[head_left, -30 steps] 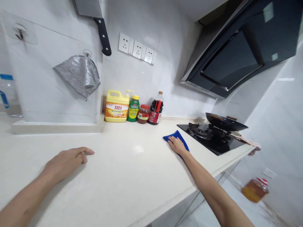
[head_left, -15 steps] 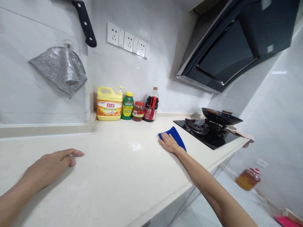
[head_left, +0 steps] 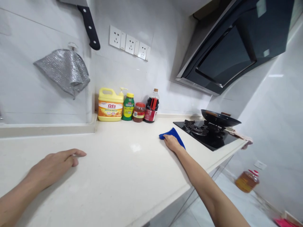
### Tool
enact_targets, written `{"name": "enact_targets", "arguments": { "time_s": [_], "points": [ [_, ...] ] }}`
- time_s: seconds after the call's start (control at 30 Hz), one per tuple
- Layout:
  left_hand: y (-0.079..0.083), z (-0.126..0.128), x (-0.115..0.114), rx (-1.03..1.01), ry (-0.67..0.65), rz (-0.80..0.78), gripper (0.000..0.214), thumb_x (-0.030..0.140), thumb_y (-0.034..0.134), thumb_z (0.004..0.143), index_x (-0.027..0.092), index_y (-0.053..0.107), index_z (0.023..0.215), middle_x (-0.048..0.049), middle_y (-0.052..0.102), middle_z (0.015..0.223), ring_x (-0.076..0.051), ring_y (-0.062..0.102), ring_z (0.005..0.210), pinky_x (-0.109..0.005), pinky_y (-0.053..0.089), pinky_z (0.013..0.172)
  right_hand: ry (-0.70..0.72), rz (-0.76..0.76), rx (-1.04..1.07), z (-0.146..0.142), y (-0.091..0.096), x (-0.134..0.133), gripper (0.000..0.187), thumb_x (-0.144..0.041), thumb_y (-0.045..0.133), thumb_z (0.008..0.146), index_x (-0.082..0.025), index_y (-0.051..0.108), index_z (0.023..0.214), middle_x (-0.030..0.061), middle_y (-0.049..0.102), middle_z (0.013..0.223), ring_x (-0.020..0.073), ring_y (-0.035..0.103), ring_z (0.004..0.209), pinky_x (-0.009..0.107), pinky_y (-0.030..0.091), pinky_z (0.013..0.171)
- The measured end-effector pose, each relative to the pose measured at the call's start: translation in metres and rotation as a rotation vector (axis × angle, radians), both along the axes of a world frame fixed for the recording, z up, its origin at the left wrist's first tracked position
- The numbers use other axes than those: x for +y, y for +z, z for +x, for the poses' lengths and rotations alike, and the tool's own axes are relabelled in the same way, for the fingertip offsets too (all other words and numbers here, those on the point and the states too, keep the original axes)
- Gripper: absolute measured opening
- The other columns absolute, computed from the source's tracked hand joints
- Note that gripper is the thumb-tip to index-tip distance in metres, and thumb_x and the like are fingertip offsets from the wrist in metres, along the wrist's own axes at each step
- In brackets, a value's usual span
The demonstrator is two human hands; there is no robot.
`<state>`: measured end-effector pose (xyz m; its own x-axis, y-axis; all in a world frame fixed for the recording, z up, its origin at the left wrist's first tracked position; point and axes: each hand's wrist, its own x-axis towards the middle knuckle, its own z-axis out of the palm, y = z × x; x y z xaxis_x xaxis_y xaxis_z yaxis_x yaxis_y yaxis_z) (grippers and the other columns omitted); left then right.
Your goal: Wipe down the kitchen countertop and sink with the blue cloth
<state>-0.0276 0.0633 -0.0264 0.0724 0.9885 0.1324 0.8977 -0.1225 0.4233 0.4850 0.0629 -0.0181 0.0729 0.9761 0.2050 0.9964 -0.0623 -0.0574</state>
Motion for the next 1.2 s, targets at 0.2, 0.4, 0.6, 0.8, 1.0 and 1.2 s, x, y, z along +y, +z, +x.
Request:
{"name": "enact_targets", "arguments": {
  "time_s": [0.2, 0.4, 0.6, 0.8, 1.0, 1.2],
  "points": [
    [0.01, 0.009, -0.01, -0.039, 0.008, -0.118, 0.041, 0.033, 0.045, 0.083, 0.034, 0.07, 0.115, 0.003, 0.073, 0.116, -0.03, 0.059, 0.113, -0.038, 0.041, 0.096, -0.106, 0.087, 0.015, -0.001, 0.006, 0.001, 0.042, -0.023, 0.034, 0.099, -0.014, 0.06, 0.132, 0.0179, 0.069, 0.121, 0.0299, 0.064, 0.116, 0.041, 0.045, 0.102],
    [0.021, 0.016, -0.019, -0.041, 0.017, -0.15, 0.043, 0.03, 0.043, 0.079, 0.033, 0.068, 0.114, -0.0004, 0.073, 0.105, -0.03, 0.06, 0.107, -0.04, 0.041, 0.092, 0.113, 0.149, 0.112, -0.035, 0.001, -0.026, 0.043, -0.029, 0.036, 0.1, -0.02, 0.059, 0.136, 0.0053, 0.065, 0.134, 0.0187, 0.061, 0.122, 0.028, 0.043, 0.108],
    [0.029, 0.02, -0.029, -0.097, -0.011, -0.122, 0.042, 0.028, 0.045, 0.076, 0.03, 0.071, 0.109, -0.0006, 0.073, 0.108, -0.029, 0.06, 0.108, -0.04, 0.042, 0.092, 0.779, -0.021, 0.669, -0.108, 0.014, -0.07, 0.053, -0.059, 0.037, 0.1, -0.024, 0.072, 0.119, 0.0037, 0.071, 0.124, 0.0232, 0.062, 0.122, 0.041, 0.04, 0.115],
    [0.033, 0.023, -0.036, -0.087, 0.028, -0.109, 0.046, 0.026, 0.046, 0.07, 0.031, 0.074, 0.106, -0.0032, 0.075, 0.103, -0.031, 0.063, 0.106, -0.04, 0.046, 0.087, 0.374, 0.107, 0.64, -0.126, 0.027, -0.07, 0.068, -0.066, 0.026, 0.099, -0.021, 0.054, 0.142, 0.0096, 0.055, 0.146, 0.0245, 0.047, 0.138, 0.047, 0.03, 0.122],
    [0.029, 0.024, -0.038, -0.085, 0.013, -0.087, 0.046, 0.028, 0.044, 0.071, 0.031, 0.073, 0.108, -0.0032, 0.074, 0.112, -0.032, 0.062, 0.112, -0.044, 0.045, 0.093, 0.326, -0.256, 0.134, -0.156, -0.002, -0.072, 0.075, -0.061, 0.021, 0.1, -0.015, 0.018, 0.159, 0.0128, 0.004, 0.167, 0.0294, -0.004, 0.154, 0.055, -0.001, 0.125],
    [0.03, 0.028, -0.038, -0.043, 0.054, -0.096, 0.046, 0.027, 0.045, 0.073, 0.032, 0.072, 0.109, -0.0079, 0.072, 0.114, -0.036, 0.062, 0.111, -0.047, 0.046, 0.091, 0.449, -0.284, 0.094, -0.166, 0.006, -0.043, 0.075, -0.066, 0.017, 0.099, -0.023, 0.013, 0.16, 0.0095, 0.0, 0.168, 0.0306, -0.004, 0.154, 0.056, -0.003, 0.124]
  ]
}}
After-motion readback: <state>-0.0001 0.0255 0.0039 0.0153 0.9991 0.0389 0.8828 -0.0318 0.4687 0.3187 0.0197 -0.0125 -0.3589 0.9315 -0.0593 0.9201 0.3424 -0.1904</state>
